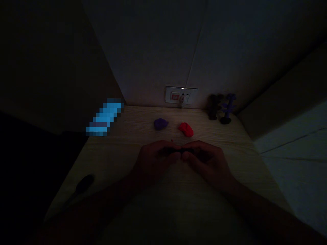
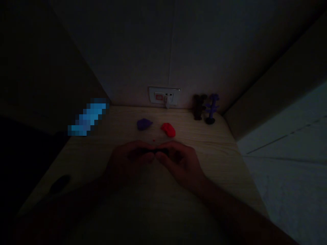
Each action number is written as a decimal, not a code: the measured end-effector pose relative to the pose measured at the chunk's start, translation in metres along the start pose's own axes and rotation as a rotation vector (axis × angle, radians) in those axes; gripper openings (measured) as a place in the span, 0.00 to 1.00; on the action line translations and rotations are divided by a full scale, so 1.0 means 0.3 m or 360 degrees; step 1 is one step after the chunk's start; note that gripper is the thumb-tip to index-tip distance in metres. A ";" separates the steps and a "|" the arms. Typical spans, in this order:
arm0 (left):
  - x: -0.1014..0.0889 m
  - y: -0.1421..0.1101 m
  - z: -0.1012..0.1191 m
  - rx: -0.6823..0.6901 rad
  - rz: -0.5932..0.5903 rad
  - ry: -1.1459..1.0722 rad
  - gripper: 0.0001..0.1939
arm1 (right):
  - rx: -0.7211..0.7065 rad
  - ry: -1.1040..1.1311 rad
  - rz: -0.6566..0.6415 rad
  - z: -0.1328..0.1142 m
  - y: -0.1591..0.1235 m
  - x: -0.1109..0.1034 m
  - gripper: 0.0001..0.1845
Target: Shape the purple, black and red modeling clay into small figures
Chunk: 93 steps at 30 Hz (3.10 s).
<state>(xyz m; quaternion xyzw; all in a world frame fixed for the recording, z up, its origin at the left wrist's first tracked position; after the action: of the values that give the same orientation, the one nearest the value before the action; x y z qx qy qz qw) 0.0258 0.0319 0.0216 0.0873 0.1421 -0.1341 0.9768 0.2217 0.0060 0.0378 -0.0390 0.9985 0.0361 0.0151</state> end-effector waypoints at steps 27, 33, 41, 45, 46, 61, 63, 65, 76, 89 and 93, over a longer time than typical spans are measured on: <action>0.010 0.007 -0.002 -0.0099 -0.0150 -0.0193 0.10 | -0.0159 -0.0034 0.0036 0.003 -0.001 -0.003 0.05; 0.007 0.003 0.003 -0.0106 -0.0102 -0.0159 0.09 | 0.0003 0.0012 -0.0029 0.014 0.006 -0.002 0.09; 0.012 0.002 -0.023 0.0086 -0.0177 -0.0168 0.12 | -0.0012 -0.0049 0.0046 0.035 0.008 -0.013 0.09; 0.008 0.006 -0.022 -0.0068 -0.0185 -0.0224 0.10 | -0.0116 -0.0054 0.0036 0.029 0.007 -0.013 0.07; 0.007 0.006 -0.018 -0.0103 -0.0170 -0.0203 0.10 | -0.0116 -0.0065 0.0024 0.027 0.007 -0.012 0.07; 0.013 0.006 -0.013 -0.0172 -0.0217 -0.0337 0.12 | -0.0184 -0.0247 -0.0038 0.009 0.006 -0.012 0.07; 0.011 0.012 -0.005 -0.0215 -0.0240 -0.0334 0.10 | -0.0249 -0.0241 -0.0053 0.002 0.005 -0.010 0.06; 0.012 0.016 0.000 -0.0216 -0.0269 -0.0321 0.08 | -0.0293 -0.0225 -0.0072 -0.003 0.004 -0.009 0.06; 0.012 0.003 -0.005 -0.0118 -0.0182 -0.0251 0.06 | -0.0082 -0.0098 -0.0074 0.005 0.000 -0.001 0.07; 0.012 0.013 0.000 -0.0213 -0.0191 -0.0303 0.07 | -0.0205 -0.0149 -0.0034 0.020 -0.004 -0.005 0.11; 0.014 0.009 -0.001 -0.0207 -0.0164 -0.0310 0.07 | -0.0145 -0.0209 -0.0015 0.011 -0.003 -0.004 0.08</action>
<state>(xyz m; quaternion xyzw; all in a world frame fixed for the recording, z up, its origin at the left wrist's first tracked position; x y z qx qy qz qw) 0.0302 0.0335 0.0203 0.0028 0.0593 -0.1825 0.9814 0.2230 0.0053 0.0344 -0.0418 0.9924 0.0841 0.0789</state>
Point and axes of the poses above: each hand's wrist, its own y-axis towards the middle knuckle, its own x-axis out of the palm, z = x × y, the point moved 1 cm from there along y, towards the middle knuckle, and after that the axes turned 11 degrees about y, right-handed, at the moved point
